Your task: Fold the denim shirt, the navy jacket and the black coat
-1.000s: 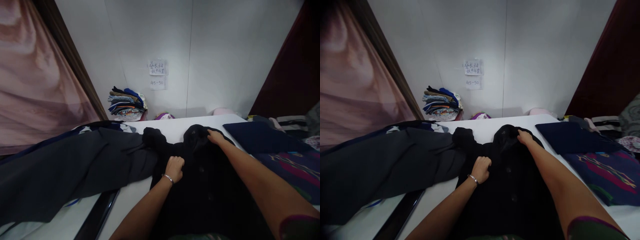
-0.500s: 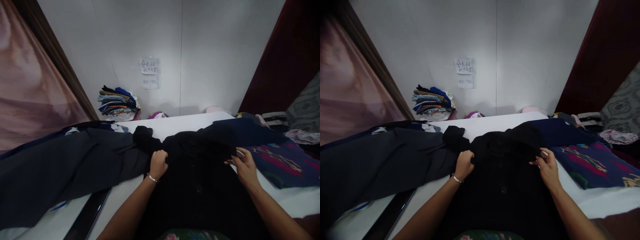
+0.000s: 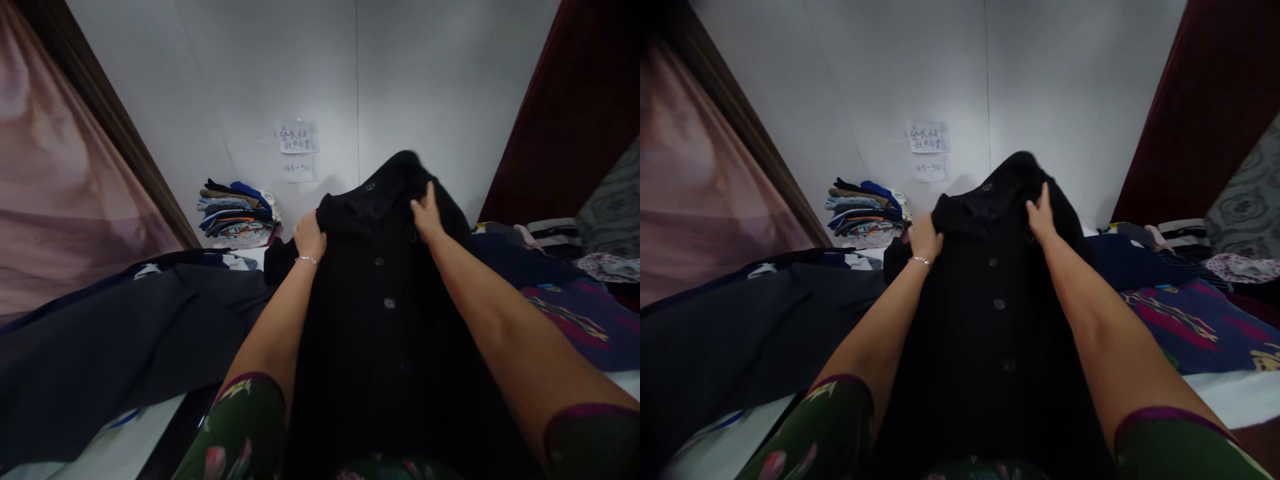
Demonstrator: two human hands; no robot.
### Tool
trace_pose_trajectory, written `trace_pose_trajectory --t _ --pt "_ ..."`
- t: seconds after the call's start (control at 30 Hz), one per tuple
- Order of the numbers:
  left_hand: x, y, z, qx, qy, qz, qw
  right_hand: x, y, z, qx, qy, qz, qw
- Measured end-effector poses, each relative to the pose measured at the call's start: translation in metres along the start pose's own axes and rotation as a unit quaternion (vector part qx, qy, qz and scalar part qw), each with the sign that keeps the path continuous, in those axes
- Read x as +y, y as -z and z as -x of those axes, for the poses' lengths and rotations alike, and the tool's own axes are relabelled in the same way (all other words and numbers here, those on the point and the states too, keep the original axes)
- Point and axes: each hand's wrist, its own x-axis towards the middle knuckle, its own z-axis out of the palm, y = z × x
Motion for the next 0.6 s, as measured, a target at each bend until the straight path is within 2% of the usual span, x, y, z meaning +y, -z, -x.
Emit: trace_pose_trajectory --t 0.07,0.13,0.2,0.27,0.33,0.4,0.47,0.6 --pt "0.008 -0.018 0.001 -0.081 -0.031 -0.019 0.996 0.008 -0.026 -0.010 -0.077 -0.035 0.055 0.995" --pt "0.004 -0.035 0.025 -0.171 -0.063 -0.025 0.983 0.020 -0.047 0.010 -0.185 -0.047 0.133 0.973" --pt "-0.011 -0.048 0.063 -0.254 -0.093 -0.021 0.962 0.035 -0.060 0.050 -0.316 -0.036 0.222 0.922" --pt "-0.032 -0.055 0.101 -0.312 -0.099 -0.021 0.945 0.052 -0.062 0.096 -0.382 -0.040 0.236 0.893" --pt "-0.053 -0.055 0.129 -0.350 -0.048 -0.002 0.935 0.069 -0.056 0.134 -0.424 -0.052 0.248 0.870" --pt "-0.068 -0.049 0.147 -0.357 -0.001 0.027 0.934 0.083 -0.046 0.157 -0.449 -0.049 0.258 0.854" --pt "-0.076 -0.039 0.158 -0.334 0.027 0.042 0.941 0.092 -0.039 0.167 -0.468 -0.035 0.271 0.841" --pt "-0.071 -0.023 0.180 -0.268 0.036 0.011 0.963 0.098 -0.038 0.171 -0.477 -0.026 0.295 0.827"
